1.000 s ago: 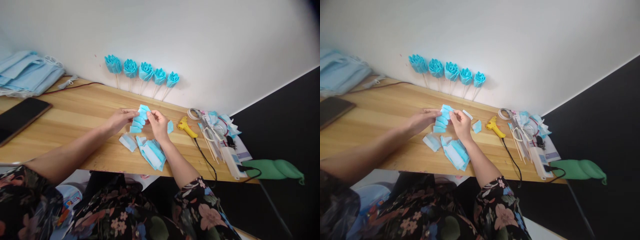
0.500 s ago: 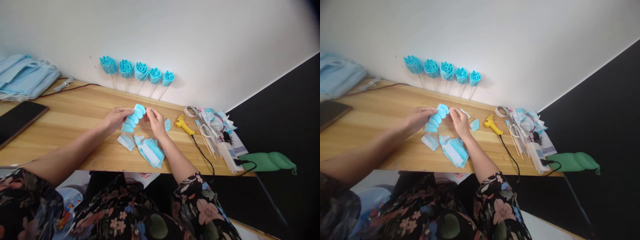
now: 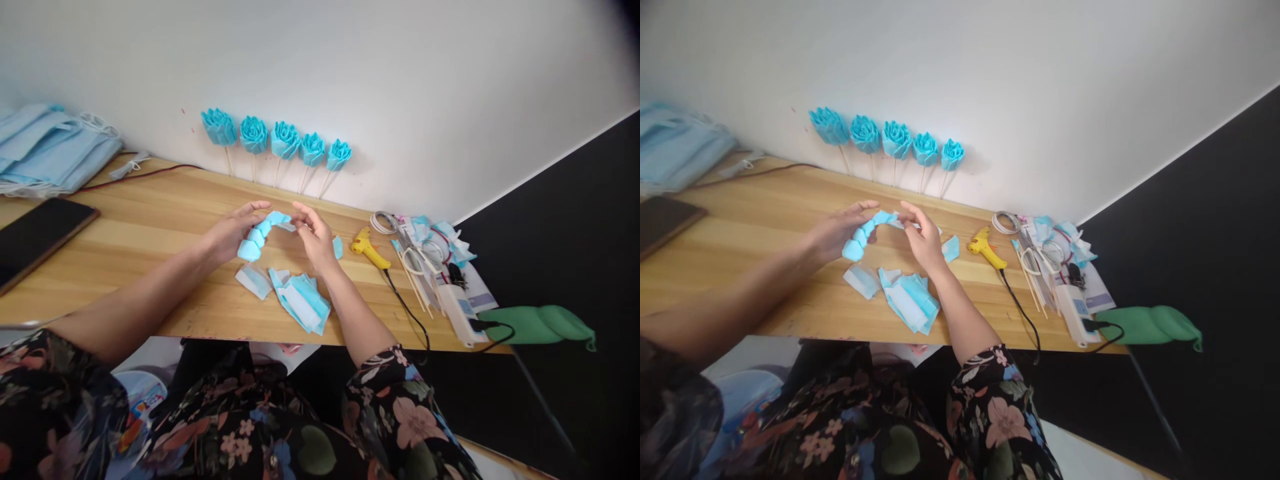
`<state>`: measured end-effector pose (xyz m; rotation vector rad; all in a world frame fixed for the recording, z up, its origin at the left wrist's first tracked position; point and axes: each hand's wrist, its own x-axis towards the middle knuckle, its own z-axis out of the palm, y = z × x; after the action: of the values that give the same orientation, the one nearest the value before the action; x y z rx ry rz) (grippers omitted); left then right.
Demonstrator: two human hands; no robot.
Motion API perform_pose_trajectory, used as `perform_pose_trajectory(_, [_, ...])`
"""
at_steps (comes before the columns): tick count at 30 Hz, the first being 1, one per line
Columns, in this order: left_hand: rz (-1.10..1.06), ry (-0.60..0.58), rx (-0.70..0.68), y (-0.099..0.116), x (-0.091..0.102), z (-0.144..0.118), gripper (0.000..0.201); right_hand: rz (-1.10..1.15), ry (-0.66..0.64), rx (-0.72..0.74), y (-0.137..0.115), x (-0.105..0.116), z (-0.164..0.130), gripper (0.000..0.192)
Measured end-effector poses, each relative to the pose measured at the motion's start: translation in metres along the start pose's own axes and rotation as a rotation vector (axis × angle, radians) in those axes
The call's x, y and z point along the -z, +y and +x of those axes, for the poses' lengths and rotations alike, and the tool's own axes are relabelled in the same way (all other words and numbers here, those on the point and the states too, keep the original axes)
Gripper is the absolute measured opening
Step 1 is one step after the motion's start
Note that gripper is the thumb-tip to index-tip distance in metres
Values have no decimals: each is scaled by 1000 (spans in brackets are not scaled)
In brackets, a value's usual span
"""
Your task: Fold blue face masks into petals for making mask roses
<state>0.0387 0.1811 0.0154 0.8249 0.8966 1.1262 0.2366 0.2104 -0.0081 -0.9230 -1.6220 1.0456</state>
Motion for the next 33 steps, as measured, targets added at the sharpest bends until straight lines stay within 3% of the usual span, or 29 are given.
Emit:
perform_pose_trajectory(4, [-41, -80, 65, -1, 0, 1, 38, -74, -85, 81, -8, -1, -2, 42])
perform_pose_trajectory(7, [-56, -186, 159, -4, -1, 3, 30, -37, -126, 117, -12, -3, -6, 22])
perform_pose_trajectory(9, [-35, -190, 206, -5, 0, 4, 24, -1, -96, 84, -10, -4, -6, 16])
perform_pose_trajectory(15, [-72, -107, 130, -8, 7, 11, 18, 137, 149, -60, 7, -3, 3, 35])
perform_pose_trajectory(18, [-92, -17, 45, -11, 10, 16, 24, 166, 208, -129, 13, 0, 8, 50])
perform_pose_trajectory(21, [-19, 80, -42, -14, 14, 20, 38, 151, 210, -181, 16, 2, 9, 57])
perform_pose_trajectory(28, [221, 231, -170, -7, 21, 24, 47, 217, 137, -193, 15, -2, 6, 56])
perform_pose_trajectory(33, [452, 366, -248, 14, 57, 37, 35, 214, 122, -186, 7, 4, 8, 51])
